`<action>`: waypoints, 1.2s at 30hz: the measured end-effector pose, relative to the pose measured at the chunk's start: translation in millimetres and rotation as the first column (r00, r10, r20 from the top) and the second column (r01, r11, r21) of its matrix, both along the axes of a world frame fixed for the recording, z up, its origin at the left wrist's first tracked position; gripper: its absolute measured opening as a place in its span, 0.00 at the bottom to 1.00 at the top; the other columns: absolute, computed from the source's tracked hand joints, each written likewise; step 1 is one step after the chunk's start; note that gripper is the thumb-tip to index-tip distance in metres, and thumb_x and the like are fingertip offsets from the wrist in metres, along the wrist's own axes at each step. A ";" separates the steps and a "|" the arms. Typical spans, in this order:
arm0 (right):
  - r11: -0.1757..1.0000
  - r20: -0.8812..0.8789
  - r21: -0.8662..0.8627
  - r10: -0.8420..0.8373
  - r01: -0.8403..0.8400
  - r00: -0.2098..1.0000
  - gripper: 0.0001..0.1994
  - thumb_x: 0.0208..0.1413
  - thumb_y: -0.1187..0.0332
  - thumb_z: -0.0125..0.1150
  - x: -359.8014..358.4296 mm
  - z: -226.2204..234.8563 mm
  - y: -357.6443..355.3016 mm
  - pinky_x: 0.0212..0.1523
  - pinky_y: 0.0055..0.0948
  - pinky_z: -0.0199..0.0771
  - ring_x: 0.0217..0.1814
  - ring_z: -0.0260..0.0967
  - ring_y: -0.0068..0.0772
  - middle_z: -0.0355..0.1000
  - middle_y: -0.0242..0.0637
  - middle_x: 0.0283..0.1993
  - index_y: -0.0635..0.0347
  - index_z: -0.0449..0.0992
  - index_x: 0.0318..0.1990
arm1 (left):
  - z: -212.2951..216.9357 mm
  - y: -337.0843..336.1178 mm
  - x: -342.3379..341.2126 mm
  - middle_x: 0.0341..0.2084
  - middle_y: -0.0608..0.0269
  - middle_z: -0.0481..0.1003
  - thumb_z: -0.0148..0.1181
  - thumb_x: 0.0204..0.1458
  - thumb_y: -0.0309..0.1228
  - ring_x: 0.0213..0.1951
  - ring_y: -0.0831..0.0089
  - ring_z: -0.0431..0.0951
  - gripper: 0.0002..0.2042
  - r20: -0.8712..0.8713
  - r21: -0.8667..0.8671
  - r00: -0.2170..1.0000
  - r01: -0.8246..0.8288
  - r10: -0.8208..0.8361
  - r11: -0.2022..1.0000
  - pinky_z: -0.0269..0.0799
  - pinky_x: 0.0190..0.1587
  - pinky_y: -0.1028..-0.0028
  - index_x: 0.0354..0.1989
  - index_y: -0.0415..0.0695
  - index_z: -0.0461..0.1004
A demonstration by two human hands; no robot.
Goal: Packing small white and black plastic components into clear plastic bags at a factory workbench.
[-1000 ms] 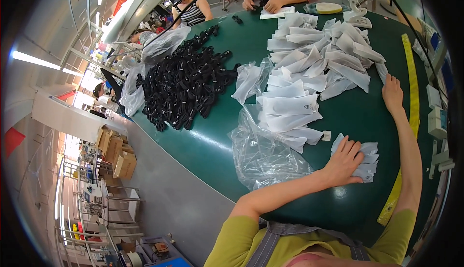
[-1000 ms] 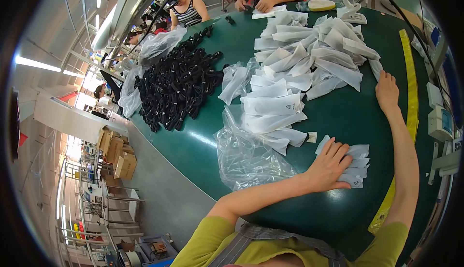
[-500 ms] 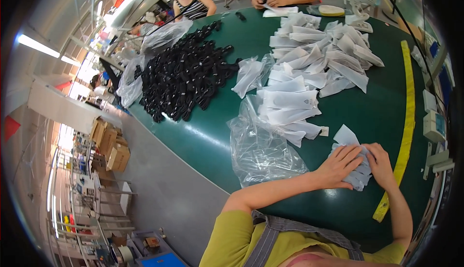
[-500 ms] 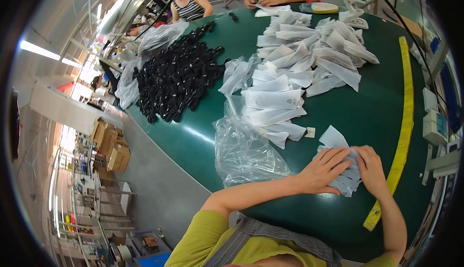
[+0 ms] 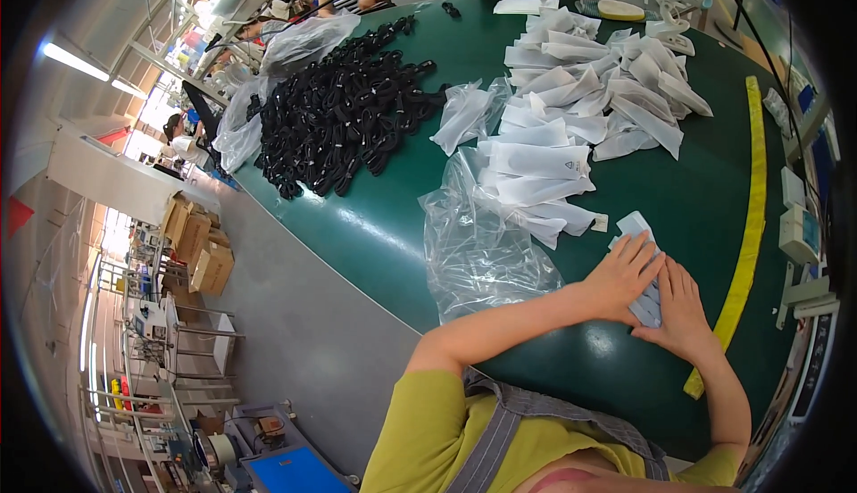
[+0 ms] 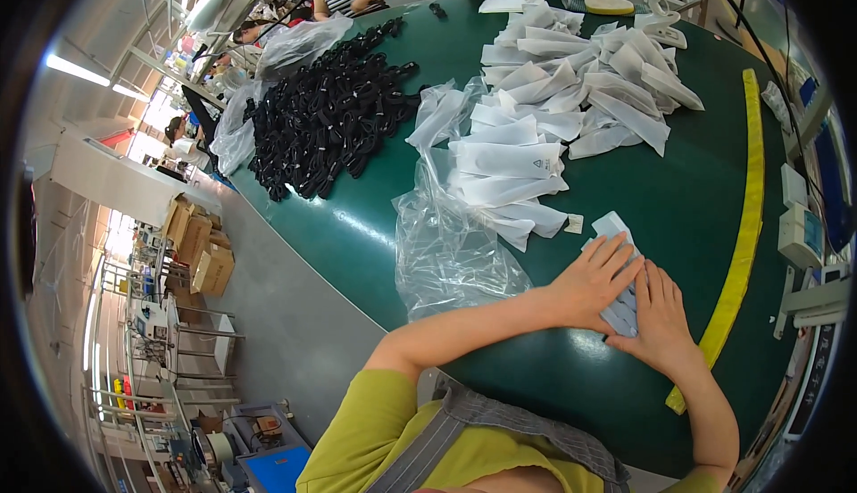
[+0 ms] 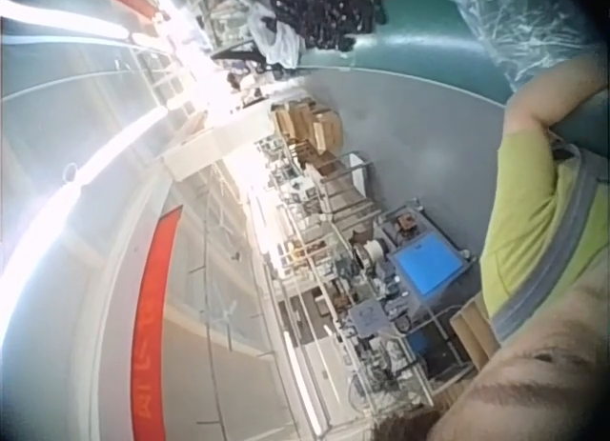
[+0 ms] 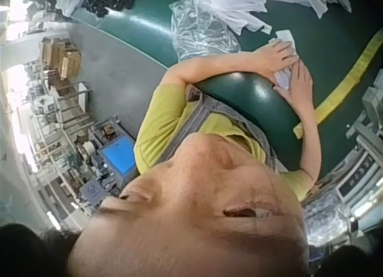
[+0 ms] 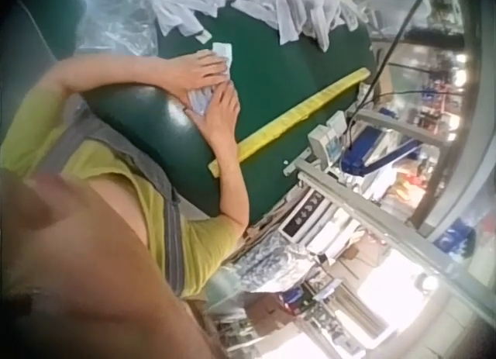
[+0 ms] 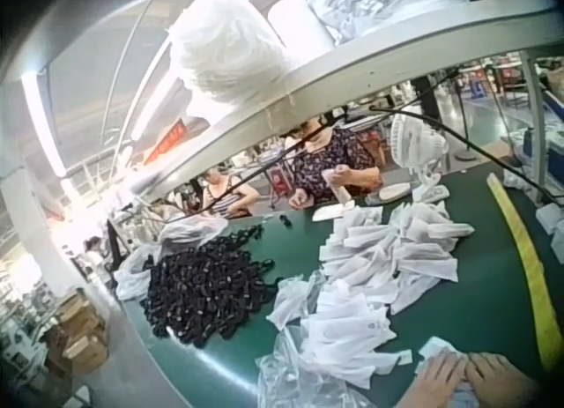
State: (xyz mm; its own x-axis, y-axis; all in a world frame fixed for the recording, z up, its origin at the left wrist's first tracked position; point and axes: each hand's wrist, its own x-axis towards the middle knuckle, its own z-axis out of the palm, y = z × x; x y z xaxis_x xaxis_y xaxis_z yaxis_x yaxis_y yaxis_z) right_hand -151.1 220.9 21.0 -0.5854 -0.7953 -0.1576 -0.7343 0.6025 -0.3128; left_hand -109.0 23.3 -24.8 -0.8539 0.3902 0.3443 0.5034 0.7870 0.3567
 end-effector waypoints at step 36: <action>0.937 -0.257 -0.303 -0.255 0.173 0.932 0.46 0.39 0.62 0.71 24.9 -27.7 -22.3 0.52 0.46 0.60 0.58 0.58 0.55 0.56 0.57 0.63 0.57 0.56 0.69 | 35.5 -6.9 57.5 0.50 0.50 0.68 0.59 0.53 0.26 0.50 0.52 0.71 0.19 0.133 0.257 0.955 -0.293 0.267 0.921 0.69 0.50 0.60 0.54 0.40 0.69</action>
State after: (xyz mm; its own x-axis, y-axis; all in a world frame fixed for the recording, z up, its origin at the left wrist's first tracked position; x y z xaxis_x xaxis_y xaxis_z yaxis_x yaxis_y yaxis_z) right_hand -126.2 198.7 -6.7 -0.7331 -0.6337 0.2468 -0.6800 0.6770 -0.2814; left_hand -51.5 16.4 10.7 -0.9480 0.0337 0.3166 0.2308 0.7578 0.6103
